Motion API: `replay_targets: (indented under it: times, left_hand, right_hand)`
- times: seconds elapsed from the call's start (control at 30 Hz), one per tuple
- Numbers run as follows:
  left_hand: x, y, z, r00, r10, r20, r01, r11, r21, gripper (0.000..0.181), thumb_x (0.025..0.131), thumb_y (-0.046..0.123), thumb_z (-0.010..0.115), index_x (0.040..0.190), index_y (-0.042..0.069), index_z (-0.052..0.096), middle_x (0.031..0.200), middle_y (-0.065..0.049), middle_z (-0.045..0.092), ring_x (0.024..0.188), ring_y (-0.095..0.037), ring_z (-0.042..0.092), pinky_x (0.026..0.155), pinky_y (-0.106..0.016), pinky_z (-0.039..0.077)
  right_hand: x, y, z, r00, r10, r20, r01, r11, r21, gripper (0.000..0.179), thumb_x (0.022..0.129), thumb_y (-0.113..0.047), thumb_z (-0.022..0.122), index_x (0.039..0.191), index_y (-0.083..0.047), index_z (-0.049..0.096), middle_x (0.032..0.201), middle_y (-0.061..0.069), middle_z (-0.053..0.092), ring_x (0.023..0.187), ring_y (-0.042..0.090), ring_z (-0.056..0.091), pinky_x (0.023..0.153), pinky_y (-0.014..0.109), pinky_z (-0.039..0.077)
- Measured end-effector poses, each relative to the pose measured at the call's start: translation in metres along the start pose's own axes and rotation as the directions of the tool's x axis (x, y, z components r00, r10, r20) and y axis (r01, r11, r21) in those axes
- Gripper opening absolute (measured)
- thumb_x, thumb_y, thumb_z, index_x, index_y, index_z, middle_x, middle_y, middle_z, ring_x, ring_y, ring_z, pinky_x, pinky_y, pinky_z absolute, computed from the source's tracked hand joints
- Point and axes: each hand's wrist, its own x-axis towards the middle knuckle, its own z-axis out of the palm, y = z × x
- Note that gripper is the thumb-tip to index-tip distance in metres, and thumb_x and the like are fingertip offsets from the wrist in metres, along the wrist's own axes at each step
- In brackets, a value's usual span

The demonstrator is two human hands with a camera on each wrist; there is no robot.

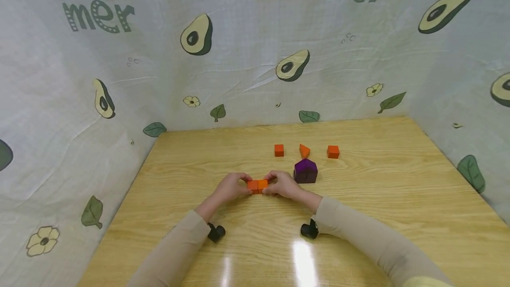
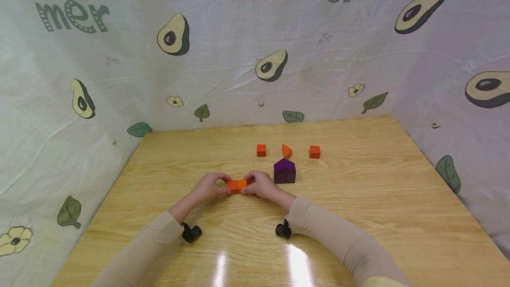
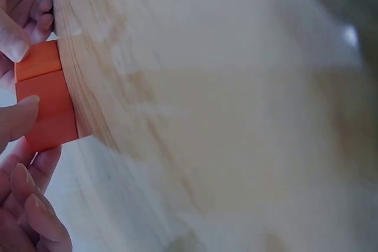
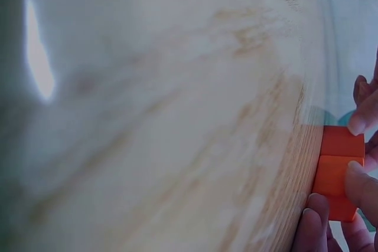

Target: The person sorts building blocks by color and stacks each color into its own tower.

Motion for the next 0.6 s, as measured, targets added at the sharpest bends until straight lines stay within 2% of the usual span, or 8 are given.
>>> replay_targets:
  times: [0.33,0.6]
  left_hand:
    - [0.0012,-0.0015,-0.0009,1.000,0.005,0.016,-0.005,1.000,0.024,0.029,0.075,0.017,0.075,0.103,0.011,0.066,0.104,-0.004,0.064,0.100,-0.020,0.057,0.085,-0.038,0.045]
    - [0.0004,-0.0009,-0.0004,1.000,0.007,0.001,-0.007,0.999,0.034,0.029,0.076,0.018,0.075,0.103,0.012,0.066,0.104,-0.004,0.064,0.098,-0.020,0.058,0.084,-0.037,0.046]
  right_hand:
    - [0.0003,-0.0005,0.0014,1.000,0.016,-0.004,-0.016,1.000,-0.005,0.032,0.075,-0.009,0.074,0.103,-0.001,0.061,0.094,0.008,0.059,0.056,0.012,0.055,0.050,0.026,0.048]
    - [-0.0007,0.0016,-0.0001,1.000,-0.016,-0.006,0.016,1.000,0.007,0.032,0.075,-0.013,0.075,0.102,-0.001,0.061,0.093,0.010,0.060,0.058,0.014,0.056,0.051,0.027,0.049]
